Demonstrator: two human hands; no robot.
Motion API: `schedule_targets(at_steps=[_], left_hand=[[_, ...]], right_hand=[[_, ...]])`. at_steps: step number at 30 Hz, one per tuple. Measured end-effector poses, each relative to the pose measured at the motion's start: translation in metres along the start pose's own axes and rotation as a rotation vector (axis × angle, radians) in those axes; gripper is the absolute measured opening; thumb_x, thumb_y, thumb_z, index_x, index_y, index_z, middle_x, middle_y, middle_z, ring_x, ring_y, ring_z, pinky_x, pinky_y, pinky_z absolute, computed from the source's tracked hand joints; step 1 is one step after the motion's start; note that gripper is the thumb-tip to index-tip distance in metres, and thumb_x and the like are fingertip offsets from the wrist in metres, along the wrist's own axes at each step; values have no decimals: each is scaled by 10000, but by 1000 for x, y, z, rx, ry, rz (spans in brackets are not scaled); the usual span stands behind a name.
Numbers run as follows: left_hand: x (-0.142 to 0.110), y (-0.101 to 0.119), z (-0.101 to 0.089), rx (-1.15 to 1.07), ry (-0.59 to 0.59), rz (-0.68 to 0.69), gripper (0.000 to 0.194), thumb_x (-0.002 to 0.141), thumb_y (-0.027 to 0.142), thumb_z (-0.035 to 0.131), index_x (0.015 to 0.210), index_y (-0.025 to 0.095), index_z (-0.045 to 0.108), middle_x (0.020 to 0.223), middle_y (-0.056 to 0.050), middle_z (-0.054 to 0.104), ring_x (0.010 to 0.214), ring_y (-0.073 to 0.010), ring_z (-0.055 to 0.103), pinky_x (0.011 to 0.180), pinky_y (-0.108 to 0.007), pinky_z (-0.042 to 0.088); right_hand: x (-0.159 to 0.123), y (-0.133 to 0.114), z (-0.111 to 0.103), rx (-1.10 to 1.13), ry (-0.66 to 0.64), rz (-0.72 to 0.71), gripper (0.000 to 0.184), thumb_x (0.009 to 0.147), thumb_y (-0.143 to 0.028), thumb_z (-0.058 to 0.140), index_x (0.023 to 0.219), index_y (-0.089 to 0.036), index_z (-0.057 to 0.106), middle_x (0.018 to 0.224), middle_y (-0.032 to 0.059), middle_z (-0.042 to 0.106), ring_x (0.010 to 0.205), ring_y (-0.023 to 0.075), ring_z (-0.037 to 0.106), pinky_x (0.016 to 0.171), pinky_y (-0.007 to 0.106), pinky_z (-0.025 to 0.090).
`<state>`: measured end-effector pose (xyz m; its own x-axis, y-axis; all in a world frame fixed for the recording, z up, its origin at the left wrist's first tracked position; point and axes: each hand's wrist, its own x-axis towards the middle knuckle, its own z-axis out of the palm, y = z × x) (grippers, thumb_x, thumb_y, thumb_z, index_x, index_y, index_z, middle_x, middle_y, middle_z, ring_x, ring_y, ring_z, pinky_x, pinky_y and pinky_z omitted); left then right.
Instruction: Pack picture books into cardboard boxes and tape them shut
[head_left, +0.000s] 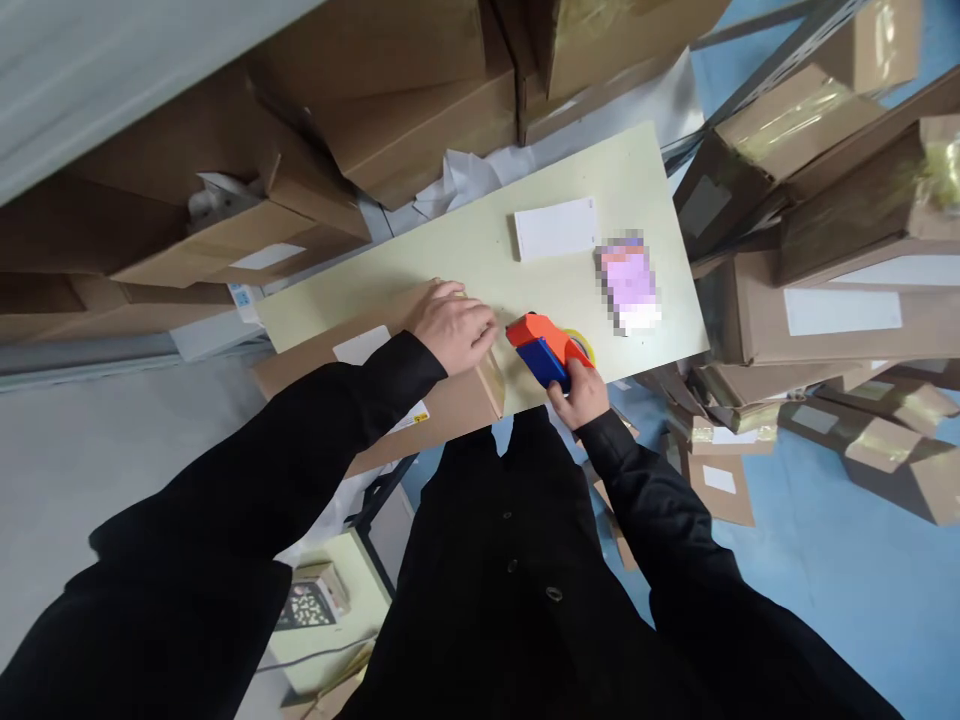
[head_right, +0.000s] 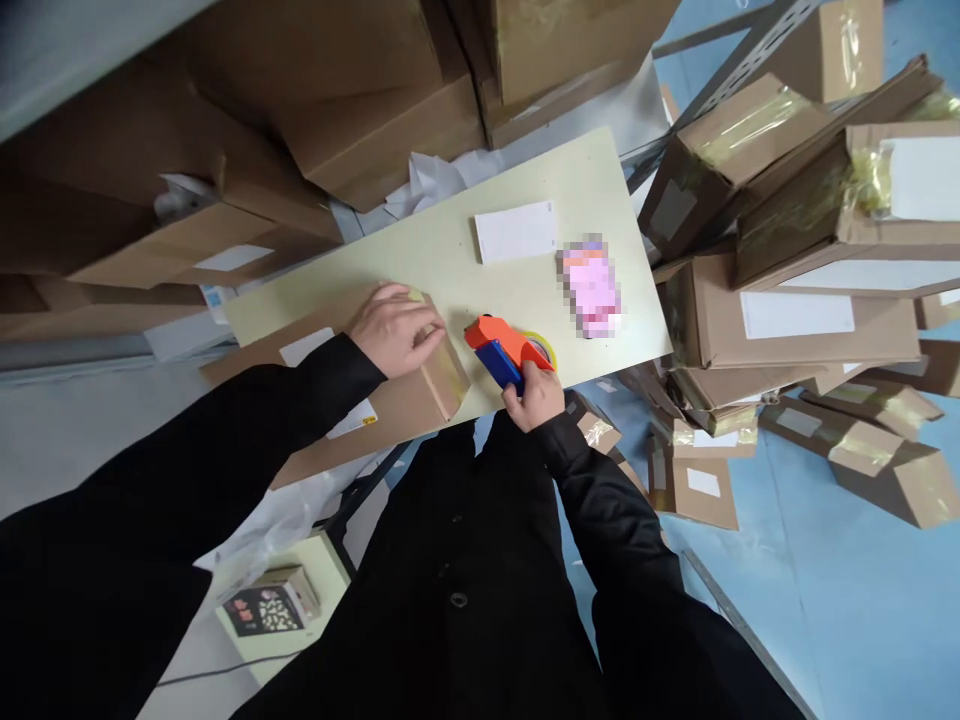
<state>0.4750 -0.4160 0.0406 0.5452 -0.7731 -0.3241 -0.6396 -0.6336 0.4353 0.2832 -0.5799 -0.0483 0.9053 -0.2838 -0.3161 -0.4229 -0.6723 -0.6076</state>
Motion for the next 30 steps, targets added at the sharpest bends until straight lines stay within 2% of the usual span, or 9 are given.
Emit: schedule_targets(at_steps=[4, 6, 10, 13, 18, 22, 27, 30], left_hand=[[16, 7, -14, -117, -21, -69, 527, 814, 358, 537, 1287, 130, 493, 1170, -113, 632, 1002, -242, 614, 952, -430, 409], [24, 11, -20, -237, -82, -111, 551, 815, 370, 556, 1312, 148, 468, 1176, -101, 632, 972, -213, 630, 901, -383, 456], [42, 14, -25, -460, -283, -124, 322, 817, 347, 573, 1052, 140, 646, 918, -68, 702, 794, -165, 665, 782, -327, 516], [50, 13, -24, -506, -330, -107, 217, 809, 300, 576, 856, 116, 679, 747, -56, 691, 654, -139, 651, 703, -313, 530], [52, 11, -21, -282, -218, -164, 233, 760, 341, 600, 718, 129, 687, 655, -29, 664, 659, -152, 645, 716, -307, 525], [62, 10, -26, -74, -309, -247, 238, 724, 348, 619, 669, 129, 694, 601, -24, 632, 731, -187, 644, 770, -308, 503], [86, -14, -50, 168, -332, -325, 292, 712, 385, 632, 757, 104, 699, 612, -16, 594, 856, -207, 619, 828, -290, 458], [98, -28, -60, 275, -408, -338, 328, 687, 421, 640, 782, 112, 696, 618, -4, 572, 867, -218, 619, 826, -302, 453]], right_hand=[[0, 6, -18, 408, 10, -13, 315, 650, -369, 475, 888, -193, 582, 631, 2, 562, 550, 169, 482, 556, 309, 420], [2, 5, -23, 553, -2, -26, 327, 637, -421, 473, 841, -188, 577, 597, -21, 519, 526, 142, 443, 527, 286, 385], [7, 1, -25, 678, 4, -60, 344, 641, -490, 495, 778, -182, 565, 572, -34, 471, 506, 114, 395, 509, 264, 336], [8, -3, -23, 726, -10, -64, 375, 652, -543, 512, 746, -182, 554, 546, -41, 435, 489, 101, 363, 486, 250, 307], [13, -16, -23, 794, 43, 98, 469, 714, -635, 534, 606, -179, 505, 513, -41, 380, 488, 84, 344, 466, 227, 297], [21, -16, -26, 927, -51, 246, 542, 695, -670, 585, 505, -177, 463, 463, -44, 381, 438, 65, 333, 427, 218, 285], [19, 24, -29, 1082, -247, 457, 537, 638, -671, 658, 518, -154, 579, 433, -12, 523, 384, 79, 421, 396, 222, 338], [9, 48, -29, 1138, -357, 578, 522, 596, -655, 706, 550, -138, 644, 467, 36, 607, 398, 116, 504, 406, 244, 404]])
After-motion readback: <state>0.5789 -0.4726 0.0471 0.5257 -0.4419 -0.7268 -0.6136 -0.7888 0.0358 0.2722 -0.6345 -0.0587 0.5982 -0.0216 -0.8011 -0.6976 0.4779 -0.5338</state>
